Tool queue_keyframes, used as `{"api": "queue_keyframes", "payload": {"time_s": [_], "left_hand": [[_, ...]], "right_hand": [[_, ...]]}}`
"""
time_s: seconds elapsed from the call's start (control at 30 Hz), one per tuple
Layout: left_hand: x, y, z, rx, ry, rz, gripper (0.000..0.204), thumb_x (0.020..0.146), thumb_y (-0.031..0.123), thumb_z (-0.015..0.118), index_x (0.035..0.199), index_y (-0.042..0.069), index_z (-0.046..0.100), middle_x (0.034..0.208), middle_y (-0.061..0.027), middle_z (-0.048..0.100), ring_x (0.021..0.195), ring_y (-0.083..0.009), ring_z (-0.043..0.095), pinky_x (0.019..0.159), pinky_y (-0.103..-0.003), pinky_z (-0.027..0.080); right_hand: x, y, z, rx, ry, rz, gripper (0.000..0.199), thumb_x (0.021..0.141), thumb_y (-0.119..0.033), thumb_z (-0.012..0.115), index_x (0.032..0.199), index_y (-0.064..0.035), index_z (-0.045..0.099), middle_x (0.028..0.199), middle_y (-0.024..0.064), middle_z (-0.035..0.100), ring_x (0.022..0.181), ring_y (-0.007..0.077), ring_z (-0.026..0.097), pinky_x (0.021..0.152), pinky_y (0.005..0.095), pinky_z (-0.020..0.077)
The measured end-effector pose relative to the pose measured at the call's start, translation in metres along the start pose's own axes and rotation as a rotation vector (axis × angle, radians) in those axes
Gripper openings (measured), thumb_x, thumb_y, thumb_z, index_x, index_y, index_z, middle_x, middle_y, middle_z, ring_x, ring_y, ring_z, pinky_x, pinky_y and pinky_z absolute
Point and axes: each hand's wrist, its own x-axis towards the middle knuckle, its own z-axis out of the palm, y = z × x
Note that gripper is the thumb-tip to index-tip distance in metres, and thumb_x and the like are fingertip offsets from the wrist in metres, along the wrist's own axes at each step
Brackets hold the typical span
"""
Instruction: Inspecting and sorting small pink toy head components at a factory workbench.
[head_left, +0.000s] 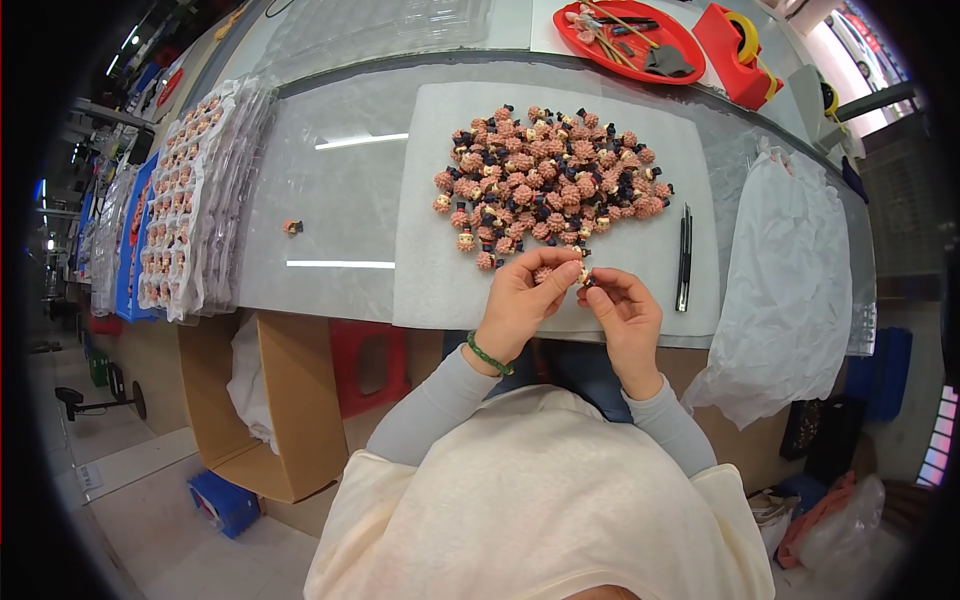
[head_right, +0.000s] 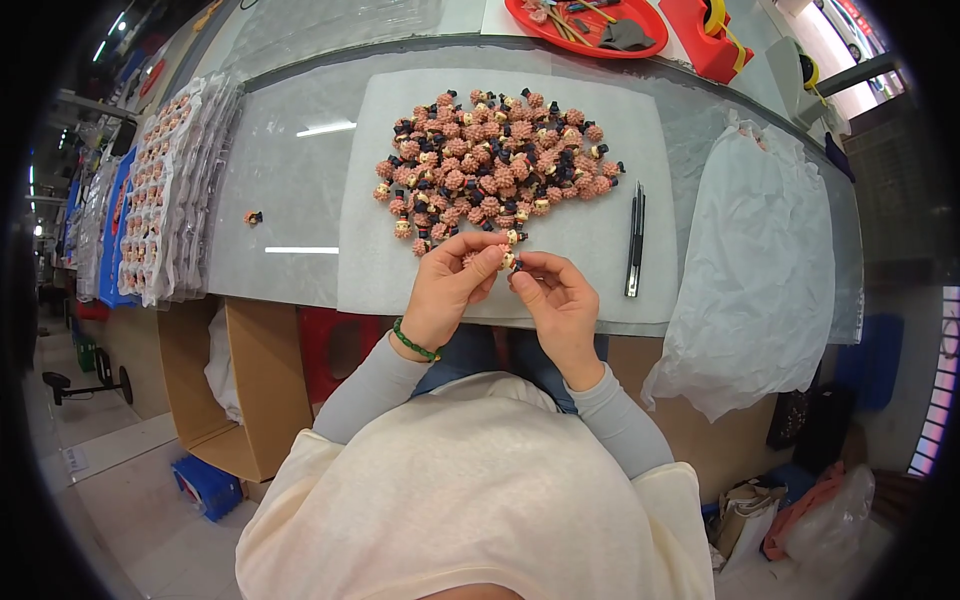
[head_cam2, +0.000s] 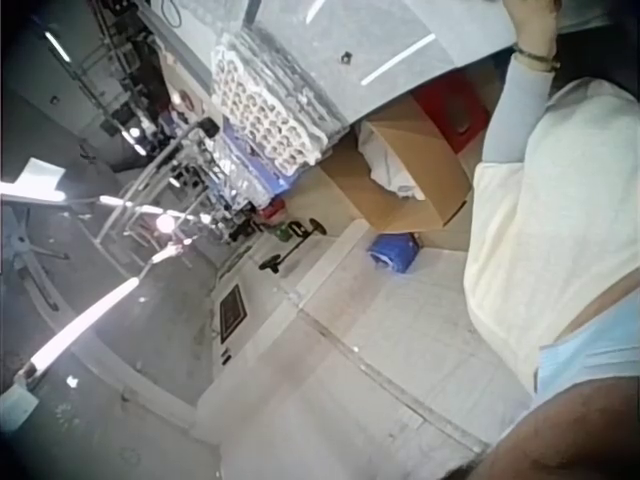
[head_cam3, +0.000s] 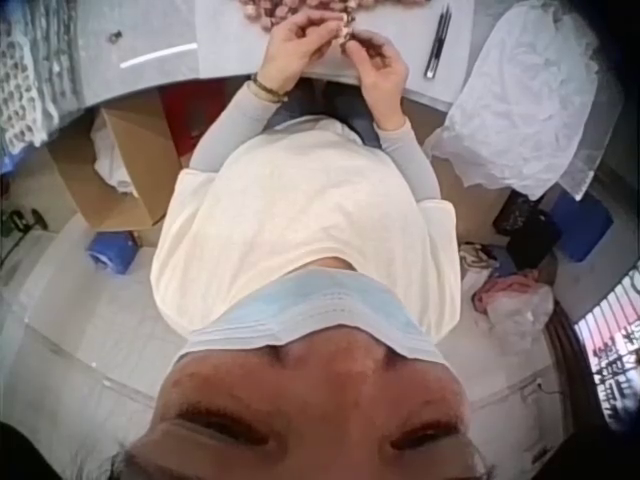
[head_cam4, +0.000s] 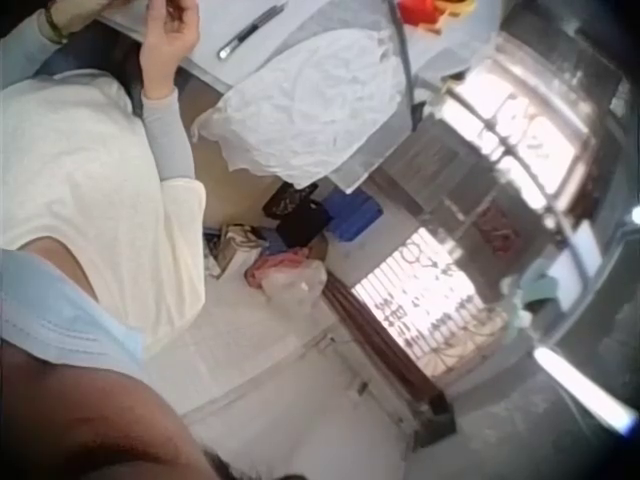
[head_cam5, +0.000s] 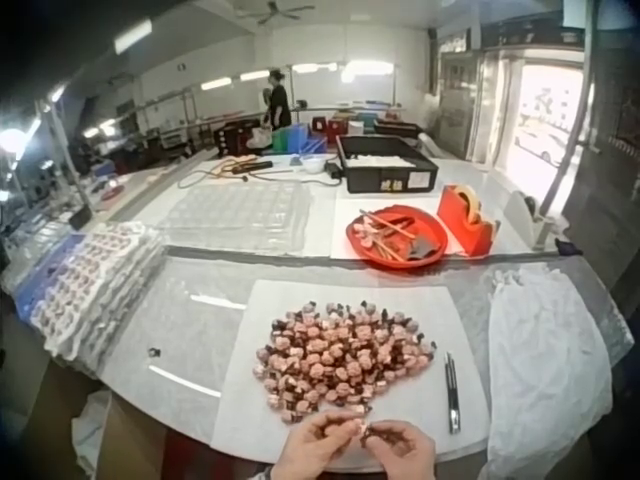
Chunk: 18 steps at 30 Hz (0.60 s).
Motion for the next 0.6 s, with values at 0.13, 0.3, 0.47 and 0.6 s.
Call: {"api": "queue_keyframes", "payload": {"time_s": [0.13, 0.3, 0.47, 0.6], "left_hand": [[0.0008, 0.0014, -0.0029, 0.015, -0.016, -0.039, 0.021, 0.087, 0.015, 0.058, 0.104, 0.002, 0.059, 0.073, 0.0047, 0.053, 0.058, -0.0021, 0.042, 0.047, -0.016, 0.029], [0.0018, 0.001, -0.0012, 0.011, -0.019, -0.042, 0.025, 0.091, 0.02, 0.052, 0.106, 0.001, 0.059, 0.078, 0.004, 0.053, 0.06, -0.0026, 0.041, 0.047, -0.016, 0.029], [0.0033, 0.0006, -0.0017, -0.002, -0.046, -0.042, 0.028, 0.093, 0.024, 0.048, 0.106, 0.003, 0.06, 0.078, 0.004, 0.054, 0.059, -0.0015, 0.043, 0.048, -0.016, 0.033], [0.0039, -0.0001, -0.0007, 0.03, -0.043, -0.038, 0.027, 0.093, 0.024, 0.049, 0.106, 0.003, 0.06, 0.076, 0.0043, 0.053, 0.059, -0.0013, 0.042, 0.048, -0.016, 0.033]], "right_hand": [[-0.0016, -0.0004, 0.0007, 0.007, -0.017, 0.023, 0.022, 0.084, -0.001, 0.058, 0.105, 0.0042, 0.053, 0.093, 0.0106, 0.06, 0.083, 0.0154, 0.06, 0.076, 0.0271, 0.0498], [-0.0035, 0.002, -0.0001, 0.037, -0.026, 0.055, 0.022, 0.082, -0.001, 0.061, 0.102, 0.0056, 0.053, 0.094, 0.0112, 0.061, 0.082, 0.0145, 0.06, 0.075, 0.0252, 0.0501], [-0.0038, 0.005, -0.0001, 0.053, -0.001, 0.059, 0.022, 0.081, 0.0, 0.062, 0.101, 0.0053, 0.054, 0.092, 0.0111, 0.061, 0.08, 0.0143, 0.06, 0.073, 0.0248, 0.05], [-0.0035, 0.0056, -0.0008, 0.062, 0.0, 0.062, 0.022, 0.081, 0.0, 0.062, 0.101, 0.0052, 0.054, 0.092, 0.0111, 0.061, 0.08, 0.0144, 0.06, 0.073, 0.0247, 0.05]]}}
